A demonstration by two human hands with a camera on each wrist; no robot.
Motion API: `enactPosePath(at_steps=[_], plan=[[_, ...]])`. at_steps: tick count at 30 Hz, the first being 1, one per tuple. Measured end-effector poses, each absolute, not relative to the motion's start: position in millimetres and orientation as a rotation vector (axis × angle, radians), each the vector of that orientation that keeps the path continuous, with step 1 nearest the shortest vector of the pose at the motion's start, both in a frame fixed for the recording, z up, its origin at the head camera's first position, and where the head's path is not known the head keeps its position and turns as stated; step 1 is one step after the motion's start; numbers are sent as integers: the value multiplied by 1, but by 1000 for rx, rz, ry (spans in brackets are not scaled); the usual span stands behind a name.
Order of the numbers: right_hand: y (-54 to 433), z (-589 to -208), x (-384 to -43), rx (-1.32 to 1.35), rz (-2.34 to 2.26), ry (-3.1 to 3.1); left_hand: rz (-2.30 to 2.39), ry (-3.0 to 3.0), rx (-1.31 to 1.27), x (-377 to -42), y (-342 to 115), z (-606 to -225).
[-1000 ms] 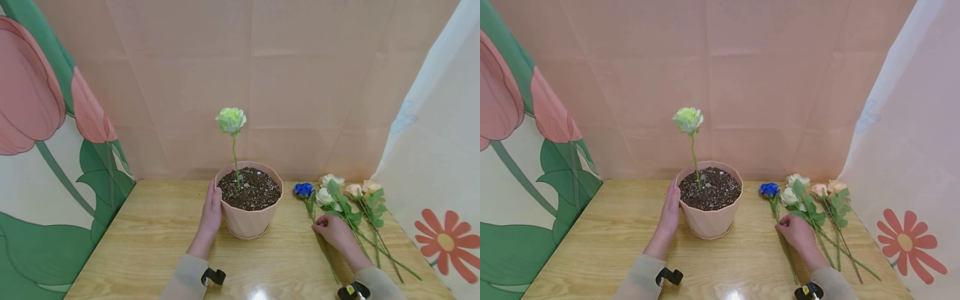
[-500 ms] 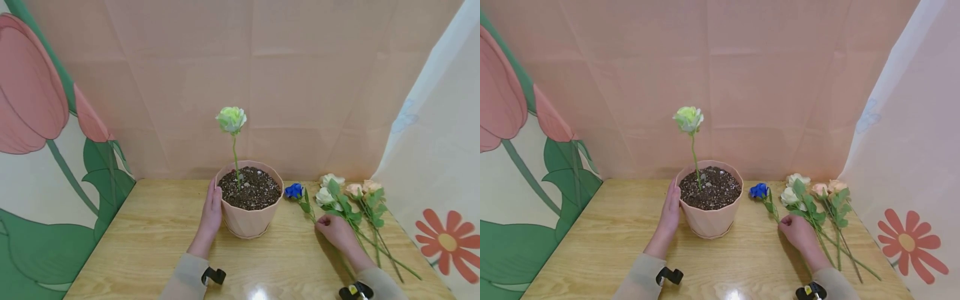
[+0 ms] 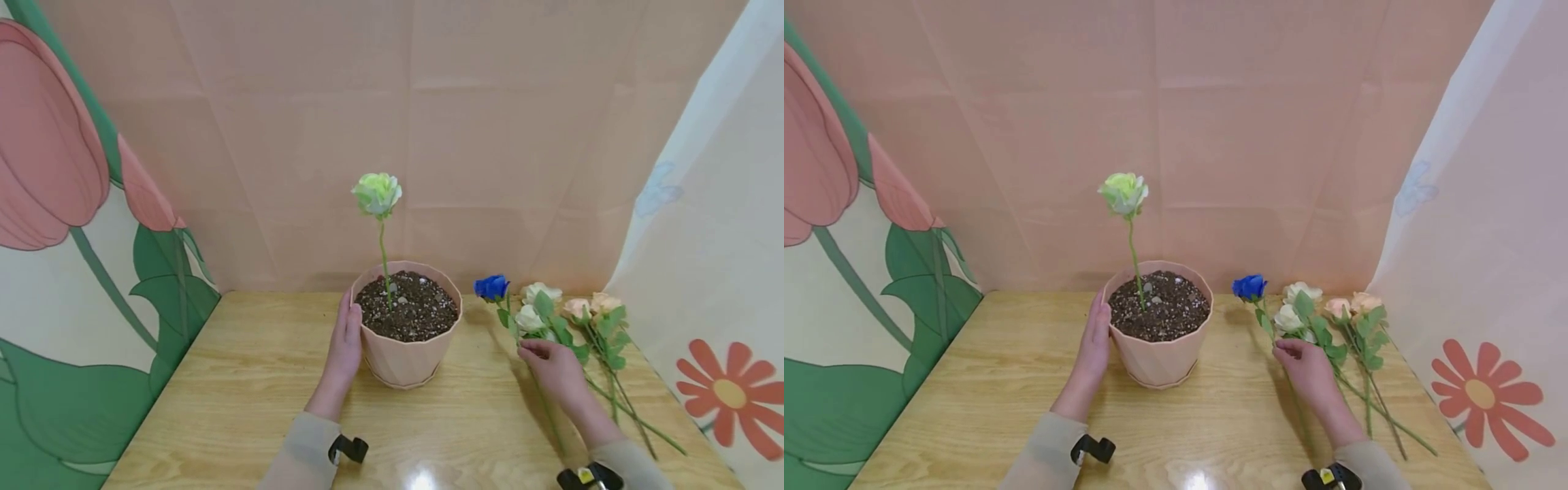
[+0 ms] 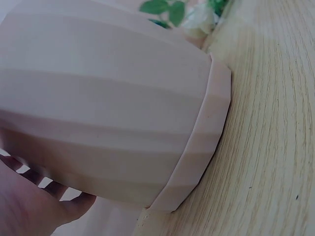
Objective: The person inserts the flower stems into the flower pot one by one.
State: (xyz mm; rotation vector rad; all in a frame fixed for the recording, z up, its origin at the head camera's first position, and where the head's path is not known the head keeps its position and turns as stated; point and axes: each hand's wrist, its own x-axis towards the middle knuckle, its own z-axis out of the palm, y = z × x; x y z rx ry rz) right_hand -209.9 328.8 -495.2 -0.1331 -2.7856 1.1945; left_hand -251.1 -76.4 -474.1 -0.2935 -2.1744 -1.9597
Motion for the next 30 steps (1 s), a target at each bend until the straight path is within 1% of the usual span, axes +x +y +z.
enactPosePath(at_steps=[15,30], plan=[[298,-419,-206,-133,1513,-2495,-1953,-2184,-289,-250,-77,-473],[264,-358,-203,45,1443,-2326,-1956,-2183,-291,-251,-77,-473]])
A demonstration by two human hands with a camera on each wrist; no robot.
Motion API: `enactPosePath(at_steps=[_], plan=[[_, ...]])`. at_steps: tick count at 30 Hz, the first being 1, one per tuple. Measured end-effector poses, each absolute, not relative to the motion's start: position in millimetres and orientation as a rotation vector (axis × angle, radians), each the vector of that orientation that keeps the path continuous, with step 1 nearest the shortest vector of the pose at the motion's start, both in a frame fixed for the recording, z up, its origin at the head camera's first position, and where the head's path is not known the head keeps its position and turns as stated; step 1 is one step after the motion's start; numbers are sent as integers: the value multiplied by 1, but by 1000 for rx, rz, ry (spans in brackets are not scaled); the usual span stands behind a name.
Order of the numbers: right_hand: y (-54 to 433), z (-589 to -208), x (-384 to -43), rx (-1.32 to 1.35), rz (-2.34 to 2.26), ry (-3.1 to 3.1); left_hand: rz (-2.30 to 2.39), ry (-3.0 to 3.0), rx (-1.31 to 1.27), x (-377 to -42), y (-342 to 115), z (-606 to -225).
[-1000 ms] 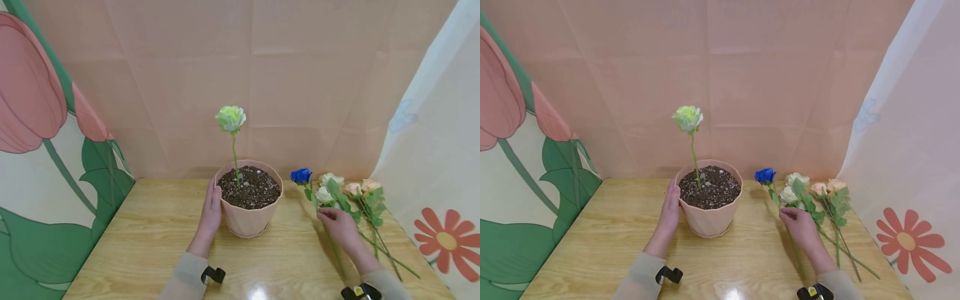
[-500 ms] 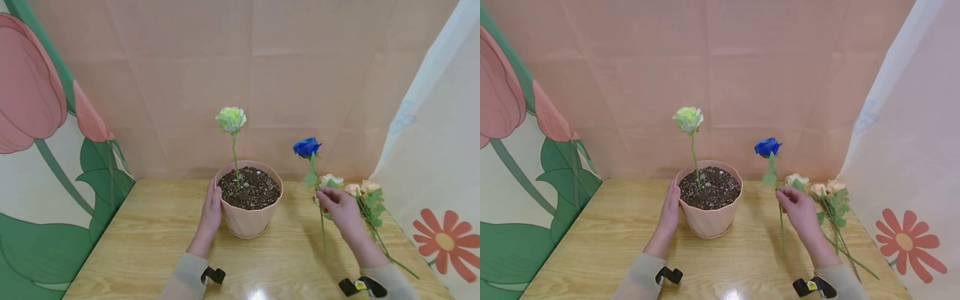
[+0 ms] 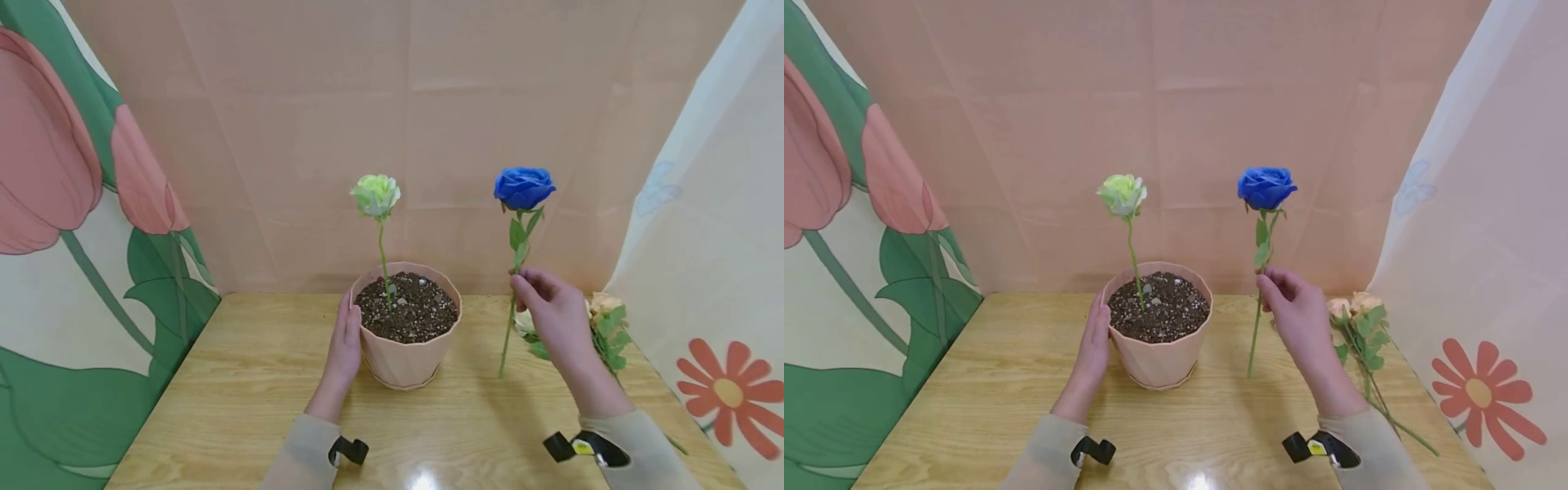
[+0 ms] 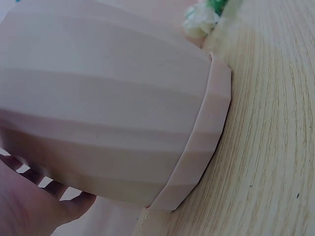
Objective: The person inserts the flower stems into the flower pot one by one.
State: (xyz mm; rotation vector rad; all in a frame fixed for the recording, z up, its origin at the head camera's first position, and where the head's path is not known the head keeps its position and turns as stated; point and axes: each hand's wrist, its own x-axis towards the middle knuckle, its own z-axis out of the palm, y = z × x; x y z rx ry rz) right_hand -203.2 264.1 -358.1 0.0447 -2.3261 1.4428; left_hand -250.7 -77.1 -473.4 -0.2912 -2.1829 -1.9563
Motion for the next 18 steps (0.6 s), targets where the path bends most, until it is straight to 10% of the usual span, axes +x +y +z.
enactPosePath(at_steps=[18], plan=[[214,-299,-215,277,1671,-1940,-1947,-2170,-288,-251,-77,-474]])
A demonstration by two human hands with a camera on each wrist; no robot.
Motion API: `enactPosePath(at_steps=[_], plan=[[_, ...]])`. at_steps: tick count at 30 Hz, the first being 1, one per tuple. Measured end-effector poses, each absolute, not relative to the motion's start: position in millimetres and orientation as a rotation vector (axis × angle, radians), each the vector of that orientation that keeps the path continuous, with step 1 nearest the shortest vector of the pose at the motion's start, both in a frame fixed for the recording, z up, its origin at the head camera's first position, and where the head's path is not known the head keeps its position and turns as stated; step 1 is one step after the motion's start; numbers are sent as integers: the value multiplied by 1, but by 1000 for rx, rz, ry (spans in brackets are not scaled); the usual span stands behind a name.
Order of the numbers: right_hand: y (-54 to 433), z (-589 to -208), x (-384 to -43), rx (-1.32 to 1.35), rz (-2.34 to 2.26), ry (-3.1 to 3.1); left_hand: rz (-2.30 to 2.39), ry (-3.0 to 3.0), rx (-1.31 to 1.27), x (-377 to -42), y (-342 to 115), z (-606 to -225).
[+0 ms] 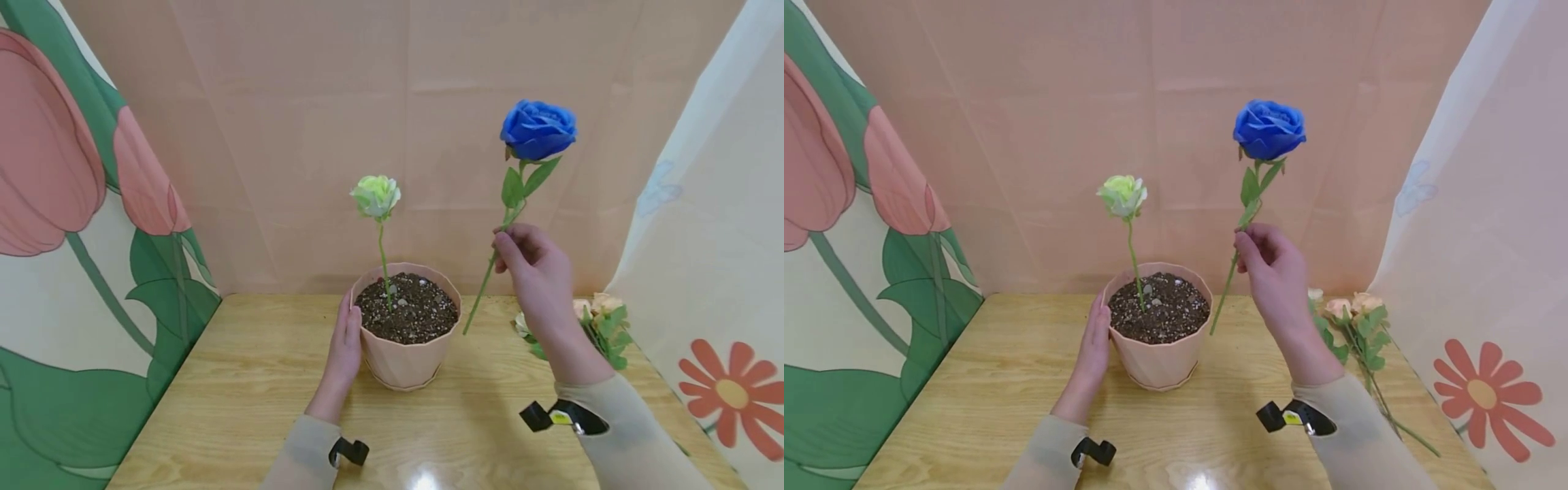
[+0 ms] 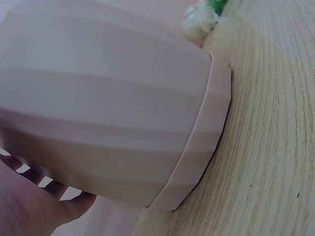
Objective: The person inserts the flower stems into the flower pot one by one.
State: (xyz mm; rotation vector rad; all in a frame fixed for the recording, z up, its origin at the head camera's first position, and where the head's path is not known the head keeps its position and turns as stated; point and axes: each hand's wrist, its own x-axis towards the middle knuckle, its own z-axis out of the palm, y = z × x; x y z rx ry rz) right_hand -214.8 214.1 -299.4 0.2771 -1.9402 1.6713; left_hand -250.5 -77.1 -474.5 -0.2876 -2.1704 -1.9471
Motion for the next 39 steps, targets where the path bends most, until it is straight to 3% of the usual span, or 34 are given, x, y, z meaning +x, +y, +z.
enactPosePath(at_steps=[9,24,39], plan=[[184,-293,-233,391,1633,-1885,-1943,-2164,-299,-249,-77,-473],[138,-314,-266,433,1623,-1905,-1911,-2171,-307,-249,-77,-473],[117,-329,-287,425,1632,-1981,-1942,-2149,-319,-252,-76,-474]])
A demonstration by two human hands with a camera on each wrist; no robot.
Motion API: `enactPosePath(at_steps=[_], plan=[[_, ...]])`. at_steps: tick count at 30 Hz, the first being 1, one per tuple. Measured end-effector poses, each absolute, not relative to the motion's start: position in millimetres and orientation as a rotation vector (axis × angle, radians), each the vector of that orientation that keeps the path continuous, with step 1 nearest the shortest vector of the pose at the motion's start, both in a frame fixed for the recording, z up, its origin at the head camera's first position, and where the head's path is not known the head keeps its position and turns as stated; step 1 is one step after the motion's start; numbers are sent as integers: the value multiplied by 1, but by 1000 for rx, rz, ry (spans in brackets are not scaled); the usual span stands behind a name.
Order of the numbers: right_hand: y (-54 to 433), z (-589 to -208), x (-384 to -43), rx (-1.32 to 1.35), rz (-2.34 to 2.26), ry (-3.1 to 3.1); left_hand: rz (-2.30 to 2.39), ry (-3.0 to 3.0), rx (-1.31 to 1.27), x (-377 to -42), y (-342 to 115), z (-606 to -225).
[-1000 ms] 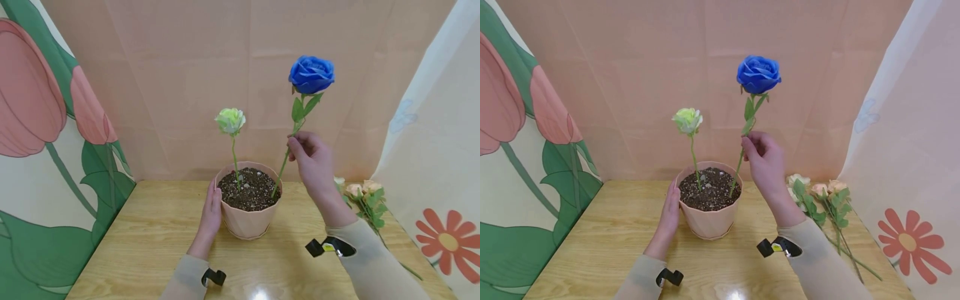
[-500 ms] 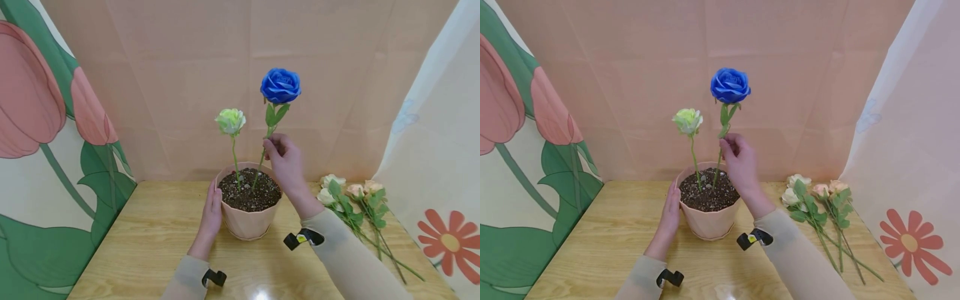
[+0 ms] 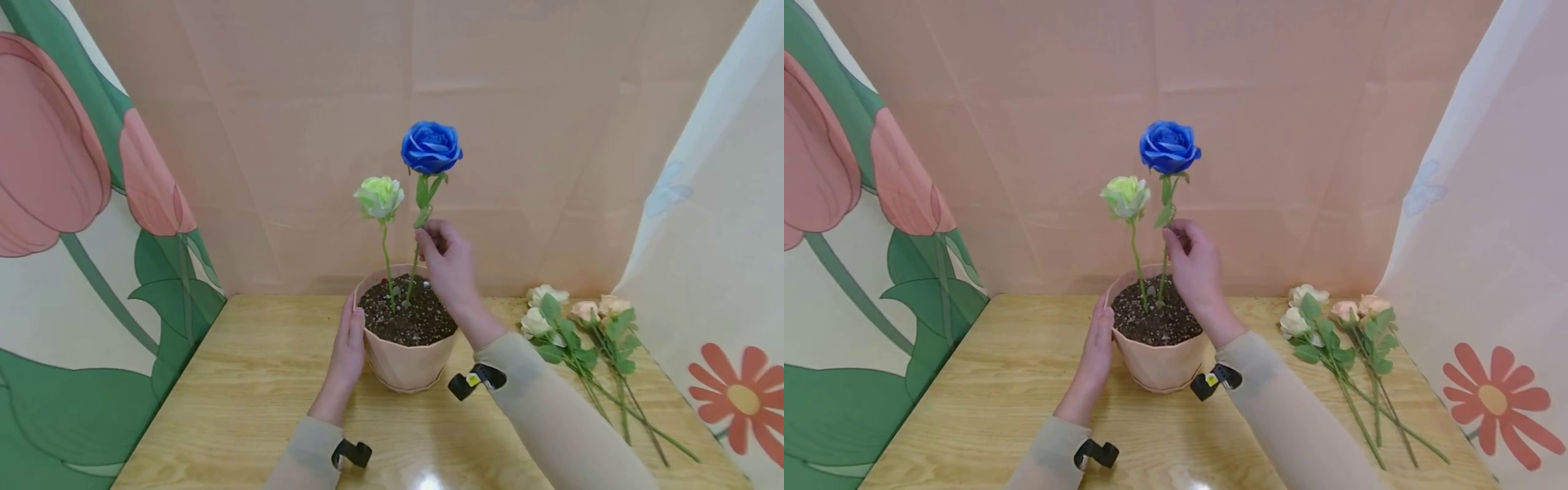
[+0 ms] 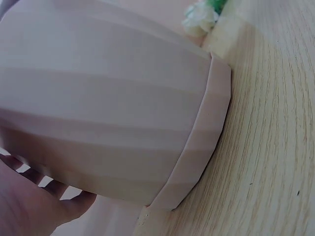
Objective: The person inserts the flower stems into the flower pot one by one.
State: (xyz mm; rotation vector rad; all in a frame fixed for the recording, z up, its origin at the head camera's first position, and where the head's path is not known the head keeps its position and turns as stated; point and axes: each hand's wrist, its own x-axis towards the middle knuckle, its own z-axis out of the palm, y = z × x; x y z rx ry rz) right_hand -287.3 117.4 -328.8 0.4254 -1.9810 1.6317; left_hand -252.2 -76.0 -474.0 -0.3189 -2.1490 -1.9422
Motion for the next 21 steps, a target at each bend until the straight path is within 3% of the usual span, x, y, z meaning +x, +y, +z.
enactPosePath(at_steps=[21], plan=[[119,-354,-297,418,1487,-2105,-1928,-2121,-329,-252,-72,-476]])
